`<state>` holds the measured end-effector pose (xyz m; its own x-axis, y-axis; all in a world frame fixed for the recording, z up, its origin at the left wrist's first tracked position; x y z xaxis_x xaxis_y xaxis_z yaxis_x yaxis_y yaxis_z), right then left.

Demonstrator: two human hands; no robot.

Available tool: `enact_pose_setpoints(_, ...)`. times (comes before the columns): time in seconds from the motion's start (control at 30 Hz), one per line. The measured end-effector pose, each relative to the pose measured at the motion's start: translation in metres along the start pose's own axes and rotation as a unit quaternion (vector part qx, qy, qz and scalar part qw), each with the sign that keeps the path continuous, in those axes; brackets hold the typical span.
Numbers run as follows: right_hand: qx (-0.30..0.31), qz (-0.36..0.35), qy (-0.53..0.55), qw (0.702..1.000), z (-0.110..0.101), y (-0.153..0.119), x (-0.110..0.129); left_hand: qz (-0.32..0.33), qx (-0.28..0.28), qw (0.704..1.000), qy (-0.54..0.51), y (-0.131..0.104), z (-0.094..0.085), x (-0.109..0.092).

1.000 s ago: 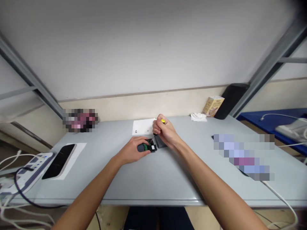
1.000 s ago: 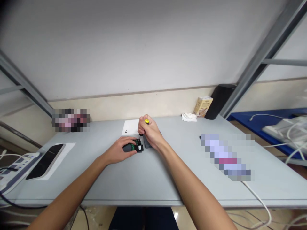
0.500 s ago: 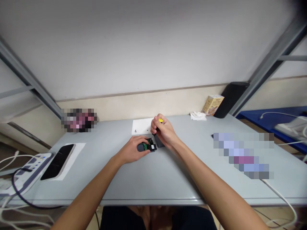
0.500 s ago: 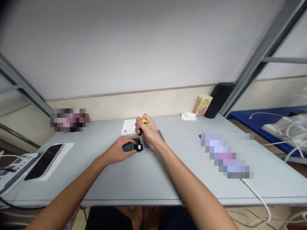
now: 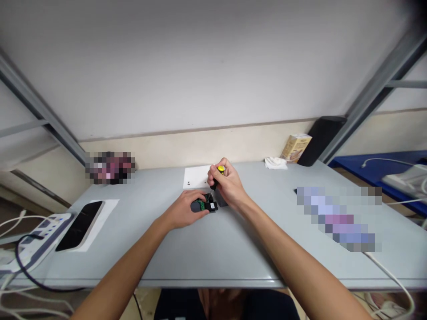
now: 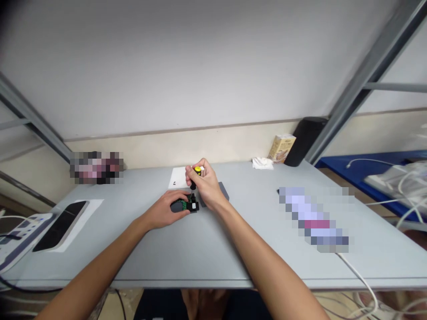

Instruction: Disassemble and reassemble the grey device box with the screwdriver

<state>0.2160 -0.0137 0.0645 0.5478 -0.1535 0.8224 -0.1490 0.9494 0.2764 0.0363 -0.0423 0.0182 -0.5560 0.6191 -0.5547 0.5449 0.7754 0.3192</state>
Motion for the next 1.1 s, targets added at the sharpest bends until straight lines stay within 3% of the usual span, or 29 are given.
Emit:
enact_pose_setpoints(0.2, 0.043, 0.027, 0.005, 0.999, 0.002, 0.000, 0.005, 0.006, -0.005, 1.000, 0.014, -0.001, 0.002, 0.004)
enact_pose_setpoints(0.47, 0.033, 0.003, -0.021, 0.999, -0.001, 0.000, 0.005, 0.022, -0.006, 0.999, 0.027, 0.000, 0.001, 0.002)
enact_pose_setpoints(0.6, 0.069, 0.057, 0.009, 0.996, -0.001, 0.001, 0.008, 0.017, -0.001, 0.999, 0.028, 0.000, -0.001, 0.001)
enact_pose_setpoints(0.8, -0.002, 0.027, 0.009, 1.000, -0.007, 0.003, 0.009, 0.023, -0.007, 1.000, 0.016, 0.001, -0.001, 0.003)
enact_pose_setpoints(1.1, 0.030, 0.072, 0.053, 0.996, -0.002, 0.003, 0.011, 0.020, -0.005, 1.000, 0.022, 0.002, -0.001, -0.001)
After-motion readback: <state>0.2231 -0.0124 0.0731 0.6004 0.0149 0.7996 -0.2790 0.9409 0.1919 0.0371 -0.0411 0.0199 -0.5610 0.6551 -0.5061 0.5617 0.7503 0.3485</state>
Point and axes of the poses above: each hand's wrist, its own y-axis towards the middle knuckle, its own z-axis out of the palm, x = y × z, the point moved 2 cm from there along y, towards the middle knuckle, and after that the axes turned 2 degrees about -y, right-handed, at the moved point
